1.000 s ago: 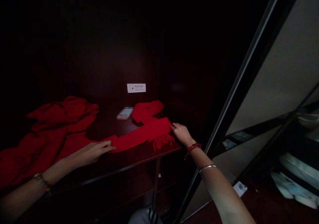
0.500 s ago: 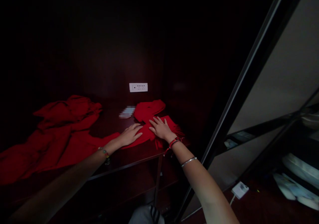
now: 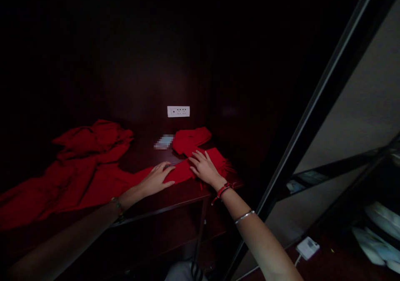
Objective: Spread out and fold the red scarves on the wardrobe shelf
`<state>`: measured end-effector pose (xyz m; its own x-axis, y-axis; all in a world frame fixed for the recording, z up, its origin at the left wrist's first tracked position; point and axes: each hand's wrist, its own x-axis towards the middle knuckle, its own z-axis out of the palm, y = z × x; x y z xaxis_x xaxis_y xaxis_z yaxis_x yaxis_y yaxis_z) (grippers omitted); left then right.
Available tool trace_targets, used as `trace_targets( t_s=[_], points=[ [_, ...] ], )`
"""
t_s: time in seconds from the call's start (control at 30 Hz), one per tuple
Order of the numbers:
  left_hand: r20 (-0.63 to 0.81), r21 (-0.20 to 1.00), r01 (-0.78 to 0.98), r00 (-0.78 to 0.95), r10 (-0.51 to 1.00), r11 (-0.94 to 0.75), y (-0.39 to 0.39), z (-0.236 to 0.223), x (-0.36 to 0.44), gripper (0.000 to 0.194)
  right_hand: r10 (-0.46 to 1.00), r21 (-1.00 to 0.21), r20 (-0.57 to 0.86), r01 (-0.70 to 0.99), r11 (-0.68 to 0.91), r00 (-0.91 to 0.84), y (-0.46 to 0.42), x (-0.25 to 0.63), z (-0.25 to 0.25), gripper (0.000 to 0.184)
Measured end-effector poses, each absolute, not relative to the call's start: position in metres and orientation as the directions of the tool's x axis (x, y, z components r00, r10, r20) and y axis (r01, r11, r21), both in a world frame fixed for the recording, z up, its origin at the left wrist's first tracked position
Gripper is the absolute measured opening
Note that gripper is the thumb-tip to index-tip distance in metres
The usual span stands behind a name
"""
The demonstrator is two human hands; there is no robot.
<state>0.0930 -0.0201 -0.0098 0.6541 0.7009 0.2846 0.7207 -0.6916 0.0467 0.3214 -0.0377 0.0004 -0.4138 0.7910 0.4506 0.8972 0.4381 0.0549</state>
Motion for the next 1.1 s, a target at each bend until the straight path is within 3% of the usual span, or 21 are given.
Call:
trace_targets(
  t_s=[0.1,0.17,0.37,0.53,0.67,0.9,1.1],
  points=[
    [0.279,-0.025,0.655,0.730,0.624,-0.755,-0.023,-0.003,0.062,0.034,0.651,0.097,0.444,0.756,0.648,-0.615,-0.047,0.307,0.000,0.030],
    [0.259,-0.079,0.621,0.768,0.585,-0.780,-0.025,-0.002,0.046,0.026,0.606,0.119,0.411,0.700,0.704,-0.681,-0.049,0.298,-0.003,0.026],
    [0.251,-0.224,0.605,0.794,0.554,-0.764,-0.030,-0.005,0.034,0.019,0.665,0.216,0.344,0.745,0.630,-0.663,-0.045,0.294,-0.014,0.023],
    [0.344,-0.282,0.623,0.775,0.529,-0.729,-0.041,0.004,0.036,0.024,0.654,0.172,0.457,0.781,0.600,-0.603,-0.050,0.303,-0.016,0.023],
    [0.241,-0.352,0.545,0.838,0.489,-0.761,-0.050,-0.001,0.036,0.022,0.574,0.226,0.439,0.703,0.674,-0.691,-0.053,0.308,-0.019,0.023],
    [0.212,-0.348,0.537,0.843,0.494,-0.768,-0.051,-0.013,0.035,0.025,0.589,0.275,0.384,0.697,0.663,-0.711,-0.055,0.304,-0.017,0.024],
    [0.335,-0.196,0.570,0.804,0.492,-0.798,-0.047,0.005,0.007,0.032,0.565,0.148,0.445,0.680,0.718,-0.694,-0.066,0.277,-0.005,0.027]
  ],
)
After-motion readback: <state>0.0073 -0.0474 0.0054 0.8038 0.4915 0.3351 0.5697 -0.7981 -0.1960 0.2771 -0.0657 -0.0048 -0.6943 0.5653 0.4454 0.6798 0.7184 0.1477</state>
